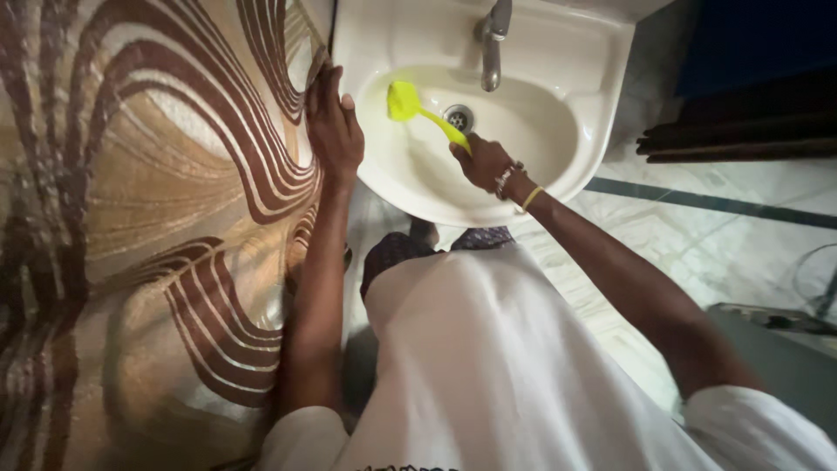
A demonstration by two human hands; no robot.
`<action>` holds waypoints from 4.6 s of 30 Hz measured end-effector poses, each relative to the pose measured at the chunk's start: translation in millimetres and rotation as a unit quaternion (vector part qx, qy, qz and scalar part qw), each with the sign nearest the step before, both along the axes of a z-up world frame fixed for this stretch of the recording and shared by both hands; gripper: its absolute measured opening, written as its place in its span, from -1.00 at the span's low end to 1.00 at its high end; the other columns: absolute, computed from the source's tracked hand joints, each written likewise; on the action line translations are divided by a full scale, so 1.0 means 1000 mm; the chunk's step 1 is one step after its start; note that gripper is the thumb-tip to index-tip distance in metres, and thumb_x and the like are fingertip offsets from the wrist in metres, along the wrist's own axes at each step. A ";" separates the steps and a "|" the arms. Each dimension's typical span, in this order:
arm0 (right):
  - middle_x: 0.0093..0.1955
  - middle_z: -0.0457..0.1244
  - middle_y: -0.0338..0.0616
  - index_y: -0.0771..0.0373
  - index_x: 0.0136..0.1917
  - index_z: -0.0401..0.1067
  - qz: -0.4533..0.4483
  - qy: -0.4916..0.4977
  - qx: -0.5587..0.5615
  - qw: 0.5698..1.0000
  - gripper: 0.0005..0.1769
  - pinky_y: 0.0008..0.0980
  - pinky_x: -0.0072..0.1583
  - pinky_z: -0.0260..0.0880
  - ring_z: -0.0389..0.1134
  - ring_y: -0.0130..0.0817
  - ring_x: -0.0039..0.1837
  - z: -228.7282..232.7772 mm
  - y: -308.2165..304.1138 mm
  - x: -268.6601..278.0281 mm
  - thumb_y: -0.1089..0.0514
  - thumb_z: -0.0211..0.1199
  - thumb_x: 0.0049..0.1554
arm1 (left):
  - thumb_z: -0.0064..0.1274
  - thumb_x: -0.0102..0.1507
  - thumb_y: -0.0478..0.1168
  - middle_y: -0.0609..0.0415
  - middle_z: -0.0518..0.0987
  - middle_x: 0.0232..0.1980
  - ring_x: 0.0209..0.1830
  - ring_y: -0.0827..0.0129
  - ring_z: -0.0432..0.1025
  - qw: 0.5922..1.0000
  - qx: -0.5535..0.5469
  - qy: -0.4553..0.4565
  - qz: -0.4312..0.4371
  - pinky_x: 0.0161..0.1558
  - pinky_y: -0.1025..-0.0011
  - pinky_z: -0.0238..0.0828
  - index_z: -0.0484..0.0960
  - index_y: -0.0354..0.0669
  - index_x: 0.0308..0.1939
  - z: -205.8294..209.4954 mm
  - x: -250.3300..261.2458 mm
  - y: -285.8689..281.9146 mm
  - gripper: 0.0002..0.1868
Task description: The person cleans the interior of a white pedestal sink using a yellow sponge brush. They scrub the bowl, the drain area, and the sides of the sink.
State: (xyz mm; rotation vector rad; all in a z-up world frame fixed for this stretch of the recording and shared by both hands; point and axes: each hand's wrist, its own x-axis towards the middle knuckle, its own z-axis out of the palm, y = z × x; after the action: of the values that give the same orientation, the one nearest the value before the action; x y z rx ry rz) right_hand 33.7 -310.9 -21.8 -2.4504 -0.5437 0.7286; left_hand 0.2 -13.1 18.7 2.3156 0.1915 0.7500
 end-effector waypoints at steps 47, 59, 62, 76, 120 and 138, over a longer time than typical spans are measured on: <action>-0.38 0.32 0.19 0.24 0.16 0.29 0.141 0.088 -0.060 0.984 -0.52 0.11 -0.20 0.39 0.41 0.16 -0.28 0.092 -0.050 -0.038 -0.21 -0.03 0.31 | -0.49 0.58 0.05 -0.19 0.51 0.37 0.41 -0.11 0.39 0.999 0.034 -0.017 0.022 0.44 0.03 0.29 0.49 -0.23 0.33 -0.016 0.002 0.000 -0.44; -0.31 0.37 0.11 0.32 0.19 0.24 0.089 -0.125 -0.258 0.954 -0.61 0.06 -0.19 0.45 0.47 0.12 -0.23 0.053 -0.086 0.002 -0.08 0.00 0.40 | -0.54 0.58 0.08 -0.20 0.48 0.39 0.45 -0.10 0.36 0.999 0.033 -0.005 0.018 0.47 0.04 0.28 0.51 -0.25 0.32 -0.015 0.004 -0.001 -0.40; -0.33 0.37 0.19 0.37 0.27 0.18 0.115 -0.067 -0.289 0.948 -0.51 0.10 -0.19 0.46 0.47 0.17 -0.22 0.086 -0.123 -0.013 -0.11 -0.02 0.36 | -0.55 0.58 0.10 -0.17 0.49 0.39 0.45 -0.07 0.36 1.000 0.017 -0.003 0.016 0.48 0.05 0.30 0.51 -0.24 0.33 -0.018 0.005 0.001 -0.38; -0.28 0.40 0.08 0.36 0.25 0.22 0.097 -0.090 -0.224 0.966 -0.56 0.05 -0.22 0.45 0.46 0.11 -0.25 0.029 -0.041 0.005 -0.09 -0.04 0.40 | -0.53 0.58 0.07 -0.19 0.47 0.43 0.46 -0.10 0.35 0.999 0.032 0.018 0.011 0.50 0.04 0.22 0.54 -0.25 0.30 -0.006 0.005 -0.008 -0.40; -0.25 0.39 0.26 0.30 0.48 0.08 0.119 -0.038 -0.320 0.939 -0.35 0.16 -0.10 0.46 0.47 0.22 -0.14 0.033 -0.076 -0.042 -0.19 -0.08 0.33 | -0.27 0.58 -0.09 -0.29 0.40 0.46 0.50 -0.17 0.27 0.999 -0.054 -0.003 0.007 0.51 -0.01 0.20 0.45 -0.33 0.35 -0.048 -0.006 0.016 -0.58; -0.22 0.38 0.26 0.24 0.33 0.16 0.104 -0.125 -0.334 0.928 -0.49 0.19 -0.07 0.51 0.47 0.30 -0.10 0.023 -0.053 -0.013 -0.21 -0.10 0.38 | -0.32 0.62 0.06 -0.35 0.50 0.34 0.36 -0.15 0.39 0.998 0.015 0.041 0.046 0.38 0.12 0.26 0.42 -0.41 0.40 -0.061 -0.016 0.012 -0.43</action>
State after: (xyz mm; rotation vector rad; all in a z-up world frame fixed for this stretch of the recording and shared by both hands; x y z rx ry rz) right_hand 20.4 -363.8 0.9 -3.1878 -0.7573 0.7829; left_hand -16.1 -0.9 -42.0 2.3816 0.3284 0.7081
